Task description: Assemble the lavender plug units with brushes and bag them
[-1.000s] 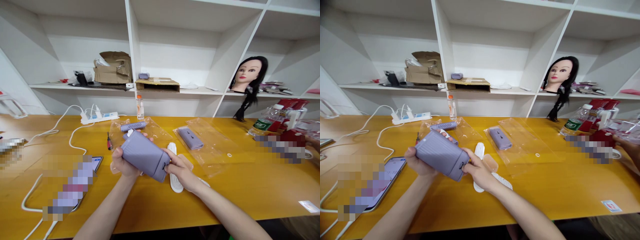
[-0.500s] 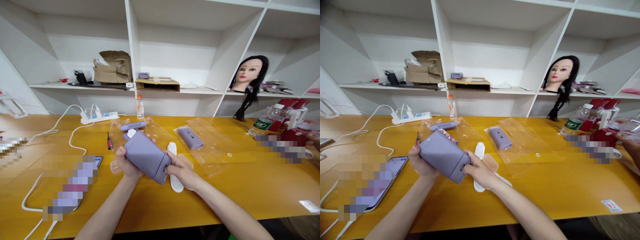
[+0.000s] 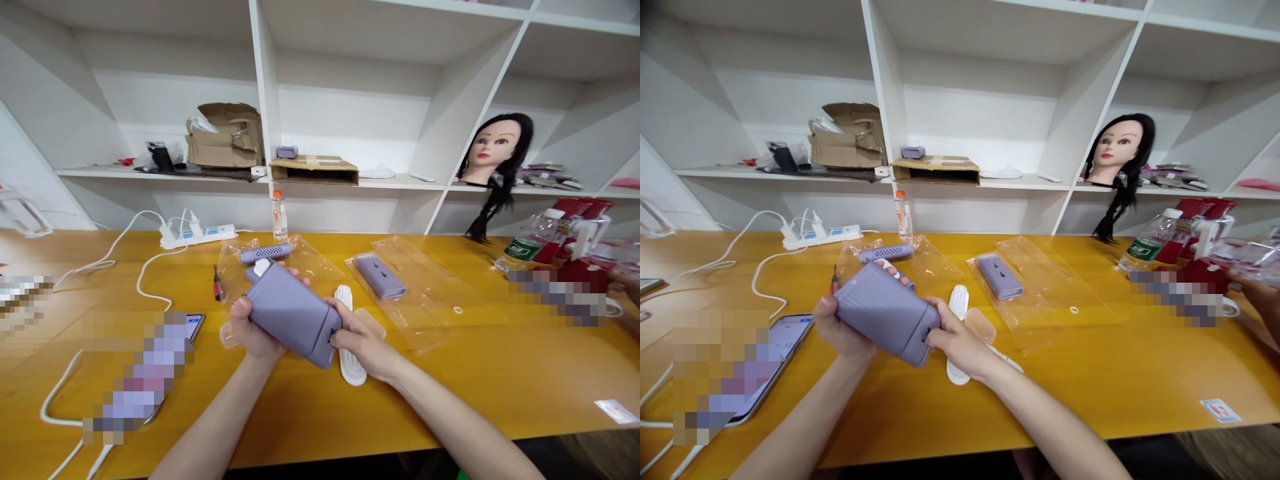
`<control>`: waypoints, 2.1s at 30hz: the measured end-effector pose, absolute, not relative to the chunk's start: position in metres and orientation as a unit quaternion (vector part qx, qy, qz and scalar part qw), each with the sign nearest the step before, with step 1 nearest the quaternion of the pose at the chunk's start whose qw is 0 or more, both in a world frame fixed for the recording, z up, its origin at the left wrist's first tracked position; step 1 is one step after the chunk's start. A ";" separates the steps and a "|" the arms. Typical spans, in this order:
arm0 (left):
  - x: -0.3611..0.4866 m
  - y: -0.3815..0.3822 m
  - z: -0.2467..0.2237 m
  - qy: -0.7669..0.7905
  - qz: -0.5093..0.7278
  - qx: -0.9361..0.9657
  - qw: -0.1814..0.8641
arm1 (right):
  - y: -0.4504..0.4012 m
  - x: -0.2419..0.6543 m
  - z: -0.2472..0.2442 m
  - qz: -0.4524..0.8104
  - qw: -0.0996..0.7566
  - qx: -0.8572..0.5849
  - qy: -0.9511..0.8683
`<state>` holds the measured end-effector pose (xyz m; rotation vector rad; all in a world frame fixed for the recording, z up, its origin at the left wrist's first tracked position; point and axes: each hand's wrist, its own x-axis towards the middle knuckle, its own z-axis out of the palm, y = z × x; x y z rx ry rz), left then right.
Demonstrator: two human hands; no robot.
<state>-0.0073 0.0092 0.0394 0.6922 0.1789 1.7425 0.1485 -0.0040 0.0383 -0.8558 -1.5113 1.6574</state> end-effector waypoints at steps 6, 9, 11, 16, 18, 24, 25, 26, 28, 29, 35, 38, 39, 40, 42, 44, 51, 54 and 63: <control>-0.006 0.010 0.037 0.084 0.749 0.280 0.594 | -0.002 0.149 0.036 0.663 0.352 -0.318 -0.579; -0.003 0.008 0.037 0.080 0.755 0.279 0.589 | -0.001 0.149 0.032 0.654 0.361 -0.335 -0.574; -0.001 0.007 0.037 0.074 0.758 0.283 0.583 | 0.000 0.149 0.030 0.647 0.367 -0.344 -0.573; -0.005 0.012 0.034 0.053 0.762 0.288 0.578 | -0.003 0.149 0.034 0.649 0.370 -0.330 -0.577; -0.007 0.014 0.034 0.056 0.776 0.275 0.565 | -0.009 0.147 0.037 0.630 0.359 -0.323 -0.608; -0.005 0.013 0.035 0.085 0.778 0.254 0.568 | -0.022 0.136 0.037 0.359 0.348 -0.460 -0.733; -0.005 0.012 0.035 0.088 0.776 0.253 0.571 | -0.022 0.134 0.035 0.336 0.347 -0.469 -0.739; -0.004 0.011 0.035 0.088 0.777 0.251 0.571 | -0.022 0.133 0.034 0.322 0.344 -0.473 -0.744; -0.002 0.010 0.034 0.086 0.783 0.247 0.564 | -0.023 0.133 0.032 0.304 0.339 -0.479 -0.751; -0.002 0.010 0.033 0.085 0.786 0.248 0.559 | -0.023 0.133 0.031 0.297 0.336 -0.481 -0.753; 0.000 0.009 0.029 0.065 0.791 0.261 0.549 | -0.026 0.136 0.031 0.271 0.323 -0.485 -0.766; 0.000 0.008 0.029 0.037 0.782 0.273 0.560 | -0.029 0.136 0.032 0.260 0.323 -0.480 -0.773; 0.001 0.008 0.029 0.032 0.780 0.276 0.561 | -0.030 0.136 0.033 0.256 0.322 -0.481 -0.774; 0.001 0.007 0.029 0.028 0.779 0.278 0.562 | -0.030 0.136 0.033 0.254 0.319 -0.485 -0.774; 0.000 0.007 0.030 0.024 0.775 0.282 0.566 | -0.032 0.136 0.035 0.250 0.316 -0.490 -0.773; 0.000 0.007 0.030 0.019 0.768 0.284 0.574 | -0.033 0.137 0.035 0.245 0.316 -0.488 -0.776; 0.000 0.007 0.027 0.029 0.768 0.283 0.574 | -0.036 0.137 0.032 0.232 0.324 -0.491 -0.775; 0.003 0.005 0.029 0.043 0.773 0.274 0.571 | -0.036 0.135 0.033 0.241 0.324 -0.495 -0.769; 0.005 0.008 0.032 0.175 0.773 0.208 0.574 | -0.012 0.140 0.035 0.379 0.339 -0.462 -0.727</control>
